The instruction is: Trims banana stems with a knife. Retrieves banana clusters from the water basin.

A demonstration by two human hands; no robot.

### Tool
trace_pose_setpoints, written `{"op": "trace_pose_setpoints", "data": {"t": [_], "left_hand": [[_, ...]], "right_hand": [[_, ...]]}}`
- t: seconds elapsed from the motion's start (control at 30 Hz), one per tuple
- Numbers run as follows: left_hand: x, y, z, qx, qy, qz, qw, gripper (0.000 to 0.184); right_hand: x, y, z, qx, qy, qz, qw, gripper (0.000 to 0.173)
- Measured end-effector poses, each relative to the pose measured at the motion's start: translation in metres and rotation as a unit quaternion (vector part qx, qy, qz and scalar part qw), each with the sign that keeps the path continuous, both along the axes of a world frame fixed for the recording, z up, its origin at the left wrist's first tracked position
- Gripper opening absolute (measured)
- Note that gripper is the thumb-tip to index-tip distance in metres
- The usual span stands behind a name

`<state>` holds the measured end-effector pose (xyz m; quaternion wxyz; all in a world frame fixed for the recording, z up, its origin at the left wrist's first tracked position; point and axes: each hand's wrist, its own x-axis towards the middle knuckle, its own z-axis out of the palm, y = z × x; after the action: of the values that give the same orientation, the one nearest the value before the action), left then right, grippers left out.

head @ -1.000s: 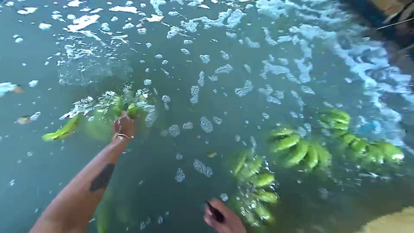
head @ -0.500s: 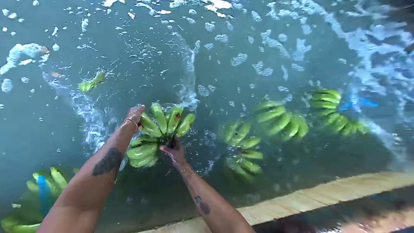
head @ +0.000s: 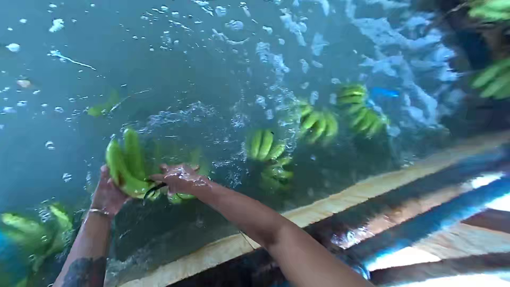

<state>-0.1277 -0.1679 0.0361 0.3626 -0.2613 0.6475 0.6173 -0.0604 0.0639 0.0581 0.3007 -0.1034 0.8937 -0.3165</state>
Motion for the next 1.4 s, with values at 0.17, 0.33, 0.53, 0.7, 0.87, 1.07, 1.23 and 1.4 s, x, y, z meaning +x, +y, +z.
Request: {"op": "trace_pose_setpoints", "data": {"t": [0.17,0.33,0.53,0.7,0.87,1.07,1.23,1.4], "left_hand": [[0.066,-0.013,-0.014,0.010,0.002,0.129,0.992,0.050],[0.108,0.001,-0.021,0.060,-0.101,0.168,0.979,0.040],[0.124,0.054,0.014,0.139,-0.154,0.243,0.948,0.049],[0.124,0.086,0.041,0.122,-0.166,0.308,0.929,0.045],[0.127,0.109,0.055,0.112,-0.152,0.305,0.933,0.042],[0.147,0.109,0.031,0.122,-0.068,0.275,0.951,0.040],[0.152,0.098,0.003,0.126,0.002,0.237,0.963,0.038],[0.148,0.117,0.021,0.125,0.027,0.270,0.954,0.054]], "right_hand": [[0.069,0.047,0.021,0.006,-0.081,-0.189,0.979,0.054],[0.119,0.066,0.002,0.006,-0.099,-0.400,0.911,0.042],[0.092,0.049,-0.007,0.109,-0.067,-0.437,0.890,0.039],[0.069,0.058,0.003,0.181,-0.066,-0.383,0.903,0.042],[0.083,0.038,0.017,0.075,-0.143,-0.383,0.909,0.042],[0.097,0.062,0.035,-0.165,-0.204,-0.498,0.827,0.040],[0.108,0.094,0.054,0.002,-0.075,-0.457,0.886,0.036],[0.086,0.075,0.015,0.194,-0.083,-0.410,0.887,0.043]]}}
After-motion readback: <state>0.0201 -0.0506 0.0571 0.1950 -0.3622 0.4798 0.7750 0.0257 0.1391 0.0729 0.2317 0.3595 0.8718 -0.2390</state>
